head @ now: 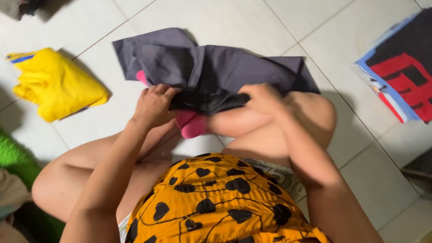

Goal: The person folds a black t-shirt, a pair of grey shorts, and a yellow sports jersey by hand while sitting on the floor.

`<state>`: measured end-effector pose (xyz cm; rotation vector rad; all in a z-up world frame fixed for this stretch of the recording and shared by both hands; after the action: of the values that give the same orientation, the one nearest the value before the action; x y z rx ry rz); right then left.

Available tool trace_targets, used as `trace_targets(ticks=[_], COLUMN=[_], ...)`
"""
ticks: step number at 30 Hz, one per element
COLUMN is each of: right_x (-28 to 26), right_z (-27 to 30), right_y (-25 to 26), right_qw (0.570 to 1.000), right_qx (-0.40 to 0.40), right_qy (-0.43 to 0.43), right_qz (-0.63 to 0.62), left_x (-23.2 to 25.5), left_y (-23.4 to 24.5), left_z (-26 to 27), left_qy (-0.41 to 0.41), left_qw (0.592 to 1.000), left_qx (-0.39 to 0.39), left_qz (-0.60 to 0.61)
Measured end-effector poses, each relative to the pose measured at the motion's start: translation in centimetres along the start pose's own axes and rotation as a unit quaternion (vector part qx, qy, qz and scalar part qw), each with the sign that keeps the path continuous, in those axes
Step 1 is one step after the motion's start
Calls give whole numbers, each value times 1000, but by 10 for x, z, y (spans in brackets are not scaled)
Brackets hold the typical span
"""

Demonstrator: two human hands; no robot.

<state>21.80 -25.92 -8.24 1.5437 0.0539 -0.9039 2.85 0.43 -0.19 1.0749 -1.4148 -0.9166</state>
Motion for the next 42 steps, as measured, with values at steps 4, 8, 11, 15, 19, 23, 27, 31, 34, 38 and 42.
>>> trace_targets(ticks=[4,8,11,15,19,23,27,31,34,38,42], right_x=[21,6,-11,-43,-90,-119,-121,-134,-157,-179,-166], right_z=[4,13,16,22,14,20,23,17,13,-15,-34], right_y=[52,111,154,178,189,204,220,240,257,255,250], right_qw=[982,978,974,976,979,978,981,961,911,869,867], right_qx=[36,97,126,141,131,118,95,119,183,117,73], right_qy=[-118,-71,-27,-20,44,157,157,224,317,368,343], right_qz=[-141,-173,-186,-165,-152,-72,-63,-114,-192,-308,-354], left_x=[-21,-42,-29,46,93,44,4,44,95,141,113], left_y=[-14,-9,31,31,16,0,72,185,228,244,212], left_z=[15,7,-9,-8,-20,-33,-53,-60,-71,-89,-96], left_qy=[34,94,123,155,99,153,34,-197,-268,-273,-126], left_qw=[997,992,989,964,963,965,992,961,939,919,882], left_qx=[-39,-56,35,35,198,158,108,186,215,274,371], left_qz=[-54,-56,78,213,151,141,-62,-55,-22,81,262])
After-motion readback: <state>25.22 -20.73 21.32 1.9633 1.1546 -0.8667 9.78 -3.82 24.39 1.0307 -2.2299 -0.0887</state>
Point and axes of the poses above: each hand's wrist, its own z-axis away from the middle knuckle, its own y-axis out of the back of the hand, x = y × z, the point moved 3 cm from there along -z, towards the middle knuckle, and after that the axes turned 6 degrees about z, right-handed, at the moved point
